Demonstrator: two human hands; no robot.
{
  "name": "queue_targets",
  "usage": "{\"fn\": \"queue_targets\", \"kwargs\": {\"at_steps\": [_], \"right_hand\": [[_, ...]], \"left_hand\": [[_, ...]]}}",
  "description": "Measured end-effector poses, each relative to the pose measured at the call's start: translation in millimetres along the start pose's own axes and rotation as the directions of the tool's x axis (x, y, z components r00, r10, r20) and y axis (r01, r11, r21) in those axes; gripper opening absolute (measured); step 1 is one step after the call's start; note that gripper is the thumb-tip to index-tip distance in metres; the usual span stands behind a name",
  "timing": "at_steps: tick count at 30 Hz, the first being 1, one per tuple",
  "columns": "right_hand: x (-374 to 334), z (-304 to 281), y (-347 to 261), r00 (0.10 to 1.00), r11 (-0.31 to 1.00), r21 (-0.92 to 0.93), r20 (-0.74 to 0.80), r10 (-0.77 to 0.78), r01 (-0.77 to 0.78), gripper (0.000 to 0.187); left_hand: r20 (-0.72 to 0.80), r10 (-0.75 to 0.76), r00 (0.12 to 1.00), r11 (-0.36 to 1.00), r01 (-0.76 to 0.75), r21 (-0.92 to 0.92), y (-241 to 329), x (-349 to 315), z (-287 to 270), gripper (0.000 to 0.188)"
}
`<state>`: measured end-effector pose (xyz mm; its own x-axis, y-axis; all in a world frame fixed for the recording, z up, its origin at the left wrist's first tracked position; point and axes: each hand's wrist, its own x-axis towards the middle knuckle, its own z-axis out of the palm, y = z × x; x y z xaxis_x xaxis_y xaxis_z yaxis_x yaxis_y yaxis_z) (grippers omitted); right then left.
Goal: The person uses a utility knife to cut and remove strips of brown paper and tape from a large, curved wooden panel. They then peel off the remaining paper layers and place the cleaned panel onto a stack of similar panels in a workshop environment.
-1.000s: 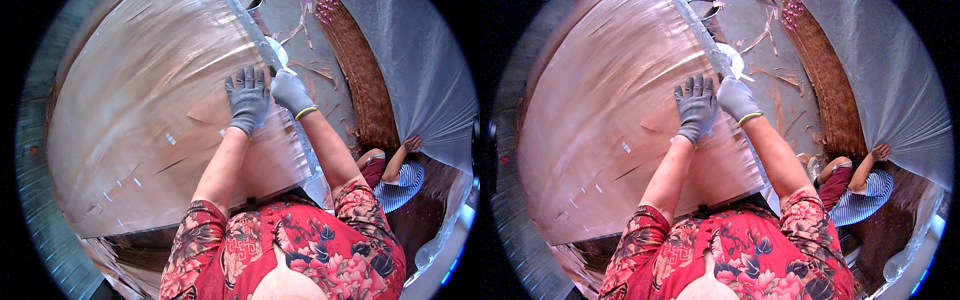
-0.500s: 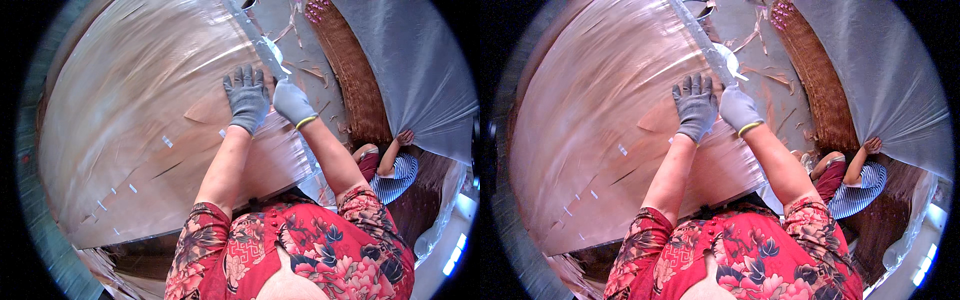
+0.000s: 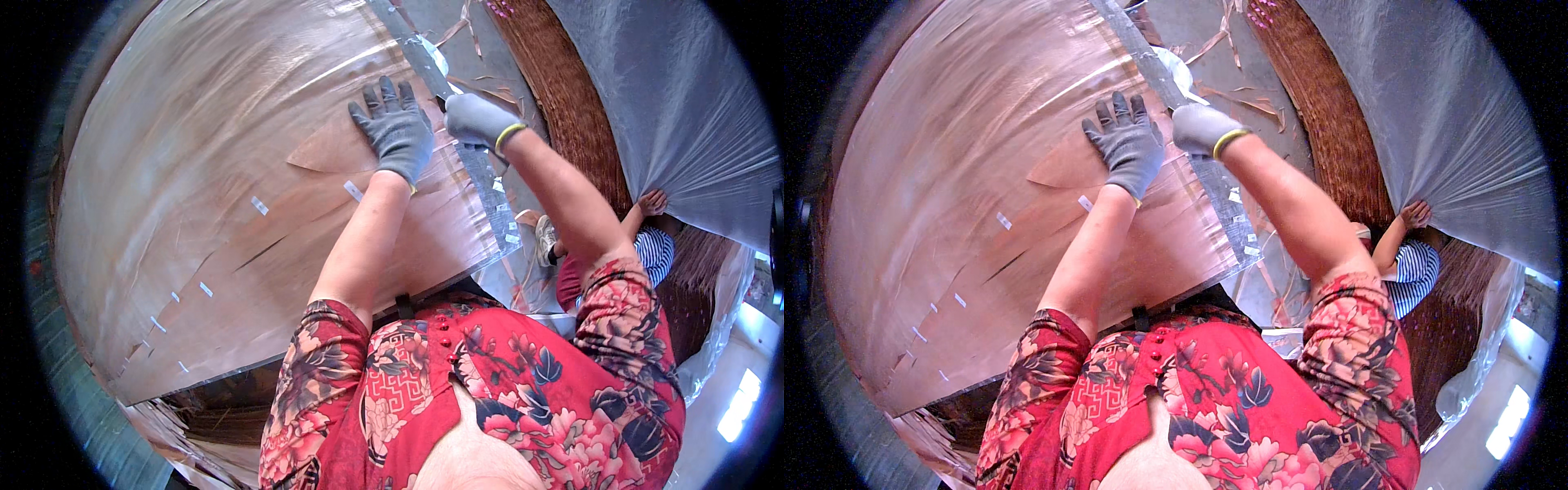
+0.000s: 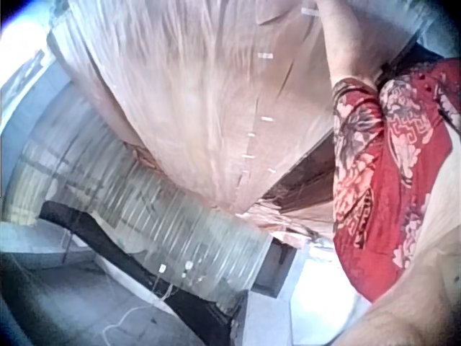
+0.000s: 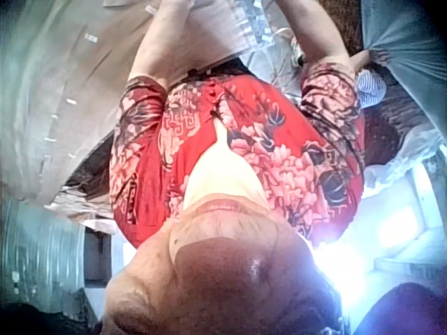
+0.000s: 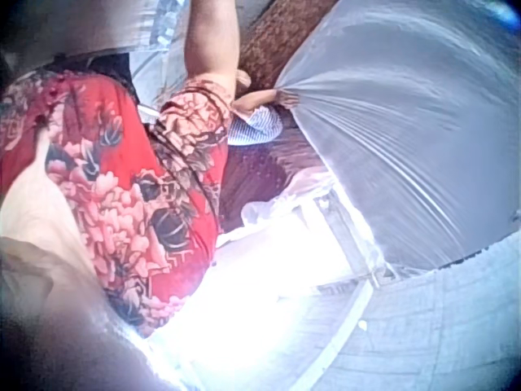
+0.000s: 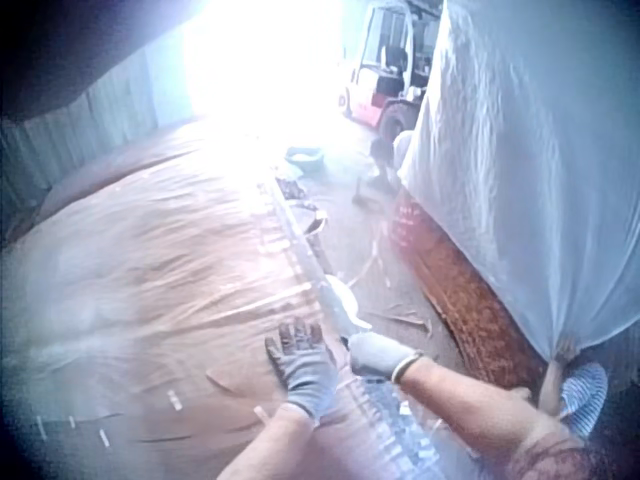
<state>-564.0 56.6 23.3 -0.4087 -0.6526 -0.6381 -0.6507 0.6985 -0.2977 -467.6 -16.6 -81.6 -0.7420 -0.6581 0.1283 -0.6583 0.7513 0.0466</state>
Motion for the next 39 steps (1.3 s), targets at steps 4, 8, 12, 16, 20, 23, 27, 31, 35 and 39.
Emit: {"fn": "queue_targets", "kwargs": {"at_steps": [4, 8, 12, 16, 20, 23, 27, 31, 35, 39], "right_hand": [[3.3, 40.4, 4.2, 0.931, 0.999, -0.011, -0.365, 0.030, -0.036, 0.025], [-4.2, 53.1, -2.8, 0.907, 0.994, 0.032, -0.407, 0.106, -0.102, 0.022], [-14.5, 77.3, 11.7, 0.897, 0.994, 0.008, -0.431, 0.103, -0.110, 0.018], [-34.1, 87.9, 19.8, 0.917, 0.995, 0.001, -0.387, 0.093, -0.100, 0.020], [-49.4, 95.4, 21.0, 0.909, 0.997, -0.015, -0.410, 0.067, -0.081, 0.018], [-59.3, 101.5, 25.3, 0.919, 0.993, 0.028, -0.377, 0.120, -0.118, 0.019], [-72.4, 112.1, 40.1, 0.912, 0.995, 0.034, -0.398, 0.101, -0.095, 0.021], [-80.4, 87.9, 42.4, 0.913, 0.983, 0.148, -0.376, 0.157, -0.108, 0.023], [-46.5, 36.0, -19.0, 0.735, 0.749, 0.441, -0.672, -0.090, 0.495, 0.026], [20.3, 18.5, -125.5, 0.664, 0.699, 0.326, -0.692, -0.283, 0.637, 0.021]], "left_hand": [[0.061, 0.026, 0.998, 0.994, -0.019, -0.106, 3.3, -3.8, -22.8, 0.066], [0.067, 0.018, 0.998, 0.994, -0.011, -0.108, 3.7, -3.8, -21.6, 0.070], [0.095, 0.028, 0.995, 0.999, -0.025, -0.032, 6.6, -3.4, -26.8, 0.073], [0.038, 0.035, 0.999, 0.998, -0.033, -0.050, 3.5, -3.4, -18.3, 0.074], [0.008, 0.036, 0.999, 0.999, -0.036, -0.033, 4.2, -2.3, -15.8, 0.072], [-0.005, 0.045, 0.999, 0.998, -0.045, -0.040, 6.3, -3.8, -17.0, 0.071], [-0.013, 0.046, 0.999, 0.997, -0.047, -0.055, 5.8, -3.0, -19.2, 0.071], [-0.049, 0.043, 0.998, 0.989, -0.049, -0.142, 0.9, -3.1, -24.3, 0.070], [-0.138, 0.071, 0.988, 0.985, -0.091, -0.144, -6.7, -6.2, -6.6, 0.067], [-0.084, -0.033, 0.996, 0.889, -0.009, -0.457, 1.5, -7.1, -17.9, 0.070]]}}
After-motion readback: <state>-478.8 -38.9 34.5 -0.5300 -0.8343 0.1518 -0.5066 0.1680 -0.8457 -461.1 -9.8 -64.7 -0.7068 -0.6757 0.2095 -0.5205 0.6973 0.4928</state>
